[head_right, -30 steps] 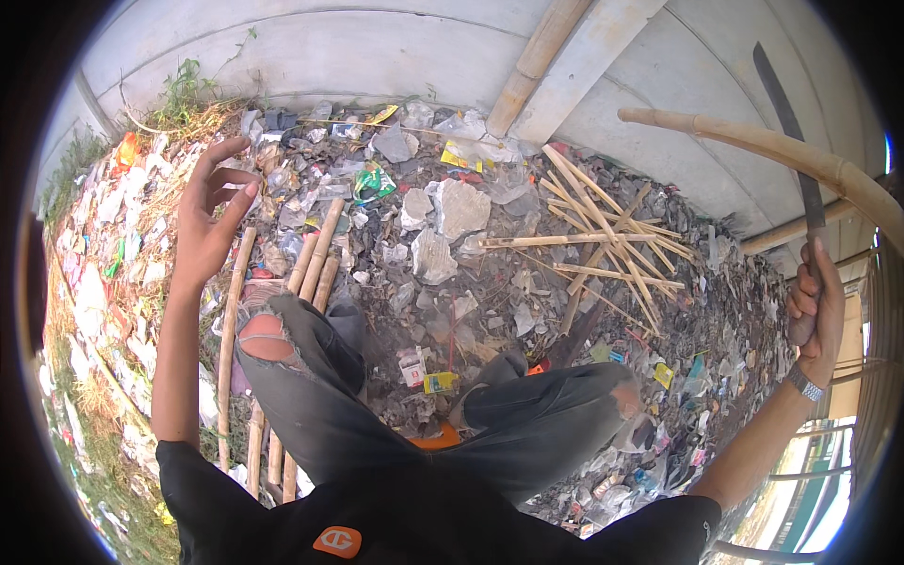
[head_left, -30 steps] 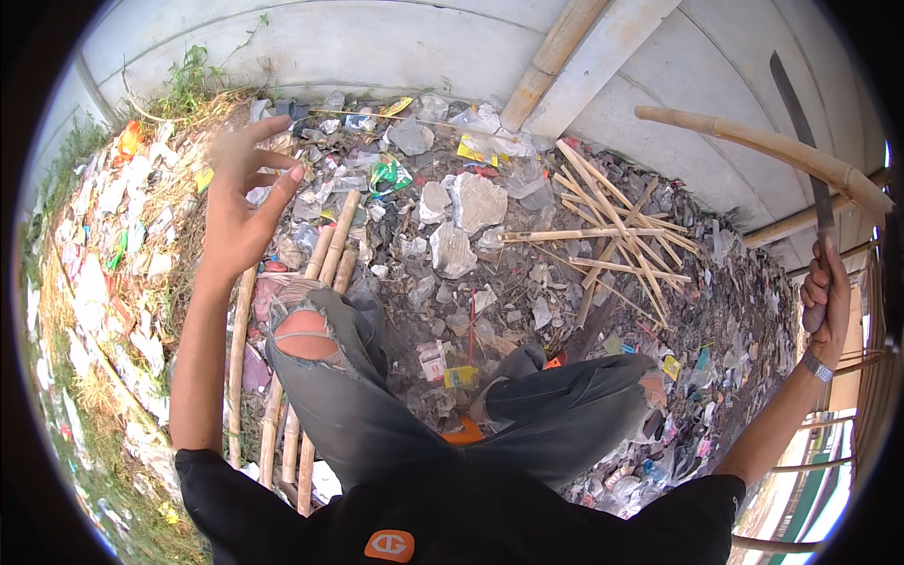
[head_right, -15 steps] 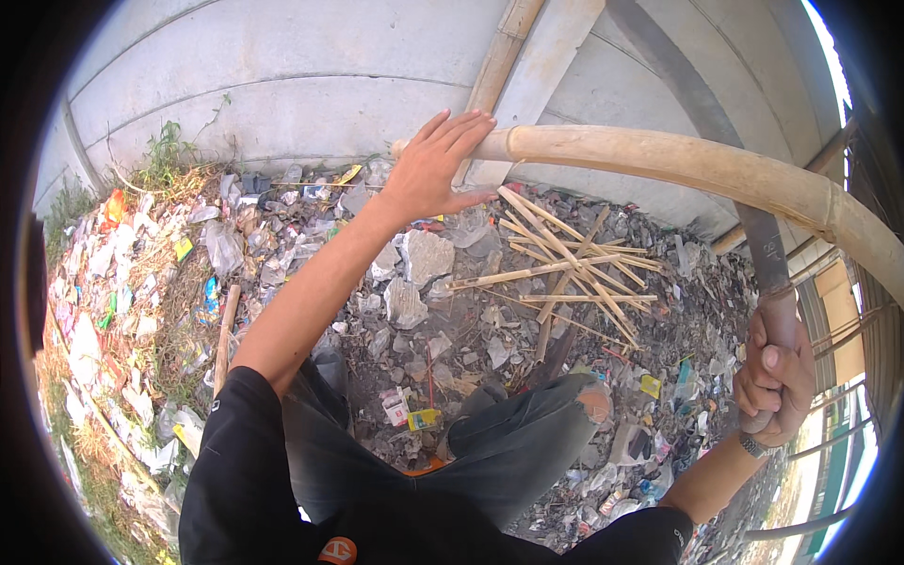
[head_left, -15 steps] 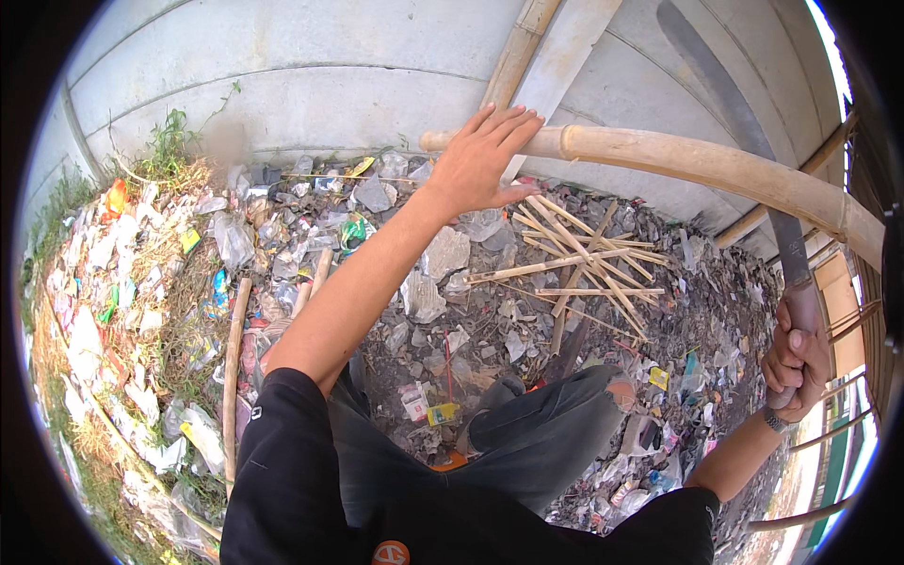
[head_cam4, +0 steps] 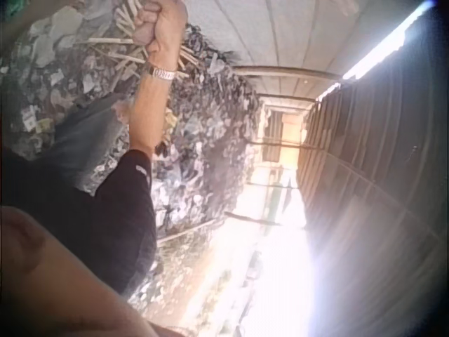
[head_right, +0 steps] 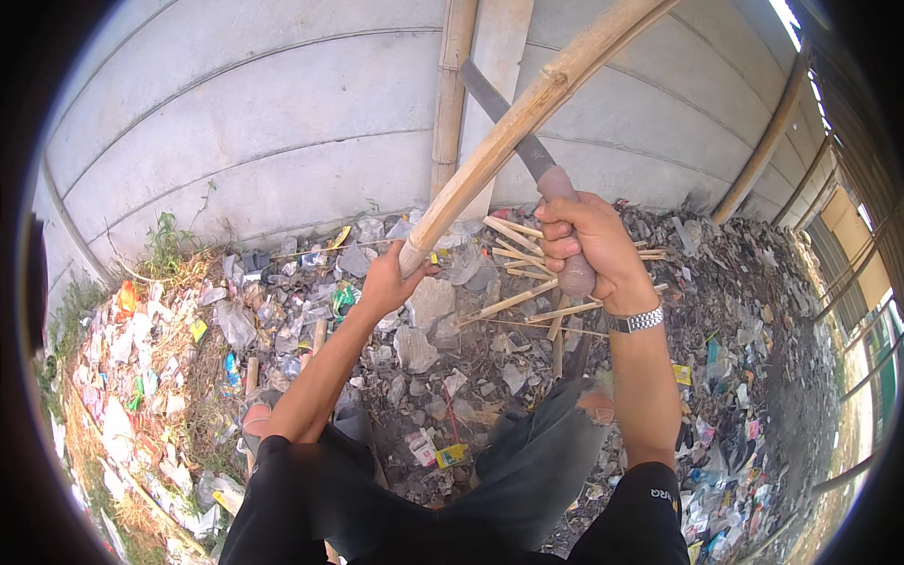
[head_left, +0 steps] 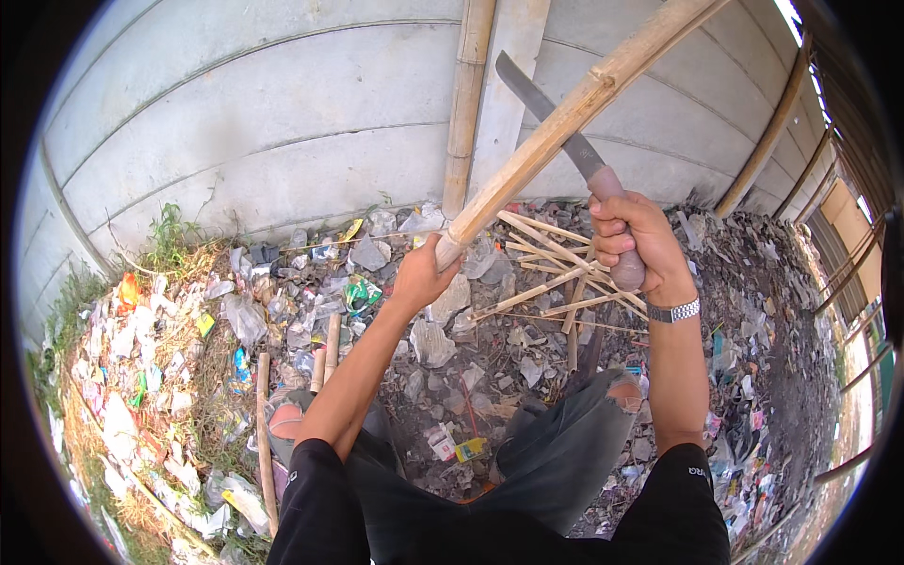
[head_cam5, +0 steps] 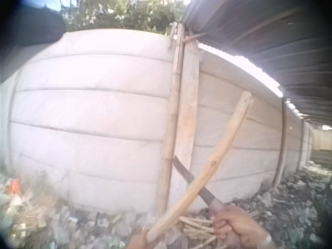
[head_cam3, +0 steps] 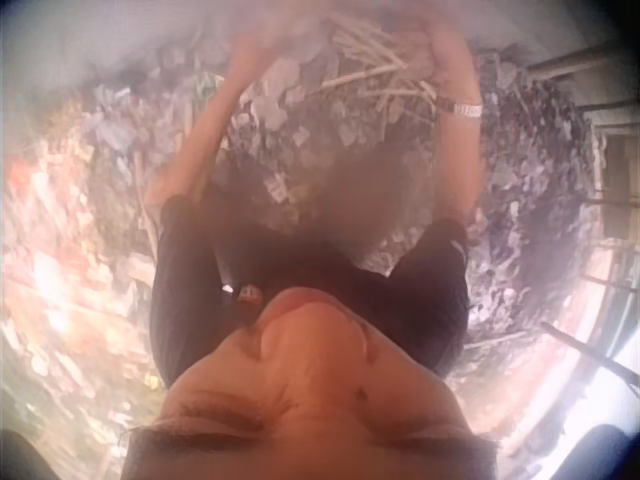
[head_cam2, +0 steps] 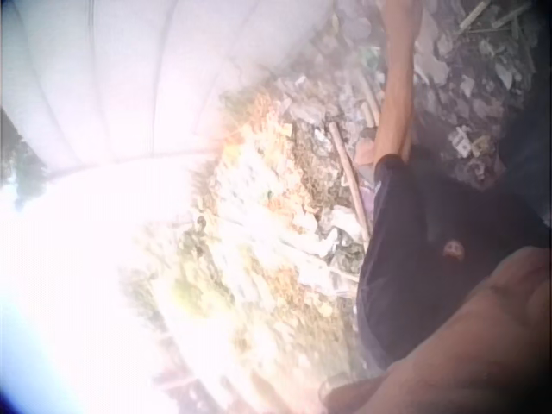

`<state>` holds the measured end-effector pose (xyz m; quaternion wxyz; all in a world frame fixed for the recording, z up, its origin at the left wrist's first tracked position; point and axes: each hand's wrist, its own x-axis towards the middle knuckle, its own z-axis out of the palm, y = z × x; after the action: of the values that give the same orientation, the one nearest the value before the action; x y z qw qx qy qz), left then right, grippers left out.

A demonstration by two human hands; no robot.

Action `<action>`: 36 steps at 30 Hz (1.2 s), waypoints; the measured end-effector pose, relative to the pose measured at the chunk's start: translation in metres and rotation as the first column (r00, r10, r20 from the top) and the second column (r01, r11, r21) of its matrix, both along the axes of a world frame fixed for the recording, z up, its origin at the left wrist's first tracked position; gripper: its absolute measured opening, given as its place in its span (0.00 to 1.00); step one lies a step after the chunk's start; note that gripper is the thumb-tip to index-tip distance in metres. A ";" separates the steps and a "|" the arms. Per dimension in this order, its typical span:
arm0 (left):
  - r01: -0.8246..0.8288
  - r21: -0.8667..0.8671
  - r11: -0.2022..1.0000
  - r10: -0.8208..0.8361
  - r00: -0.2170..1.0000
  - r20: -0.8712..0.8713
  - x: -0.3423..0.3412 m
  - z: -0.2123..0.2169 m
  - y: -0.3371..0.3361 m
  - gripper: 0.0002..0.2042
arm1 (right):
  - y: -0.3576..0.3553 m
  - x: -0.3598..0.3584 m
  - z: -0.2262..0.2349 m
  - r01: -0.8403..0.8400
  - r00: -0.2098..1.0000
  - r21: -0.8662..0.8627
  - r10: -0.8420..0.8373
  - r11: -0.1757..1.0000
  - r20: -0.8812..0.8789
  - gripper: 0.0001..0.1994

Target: The person sits on a debris-covered floor and uses a machete to cut long bamboo poles into smaller segments. They repeatedly pick up a pole, position it, and strike it with the machete to sever it, then place the cut pieces aside.

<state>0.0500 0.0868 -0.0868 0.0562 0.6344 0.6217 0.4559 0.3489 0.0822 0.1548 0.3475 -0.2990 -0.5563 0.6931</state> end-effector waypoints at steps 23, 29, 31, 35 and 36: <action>-0.137 -0.194 0.971 0.164 0.978 0.132 -0.007 -0.149 -0.002 0.36 | -0.014 -0.117 -0.172 -0.043 0.984 0.260 -0.004 0.965 0.179 0.12; -0.165 -0.077 0.983 0.099 0.130 0.987 0.103 -0.037 -0.029 0.33 | 0.002 -0.057 -0.139 -0.075 0.880 0.390 -0.123 0.918 0.458 0.22; 0.011 -0.011 1.000 0.012 -0.054 0.998 0.125 0.024 -0.041 0.30 | 0.006 -0.048 -0.142 -0.027 0.866 0.401 -0.179 0.916 0.467 0.20; 0.362 -0.002 0.932 -0.022 0.063 0.998 0.117 0.042 -0.036 0.30 | 0.006 -0.046 -0.163 0.101 0.899 0.487 -0.290 0.867 0.329 0.18; 0.441 -0.002 0.897 -0.064 0.136 0.989 0.122 0.057 -0.044 0.30 | 0.003 -0.043 -0.163 0.093 0.917 0.450 -0.252 0.888 0.309 0.17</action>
<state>0.1721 0.0430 -0.0300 0.6083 0.2774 0.3829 0.6376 0.3056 0.0850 -0.0080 0.3581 -0.3860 -0.7188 0.4539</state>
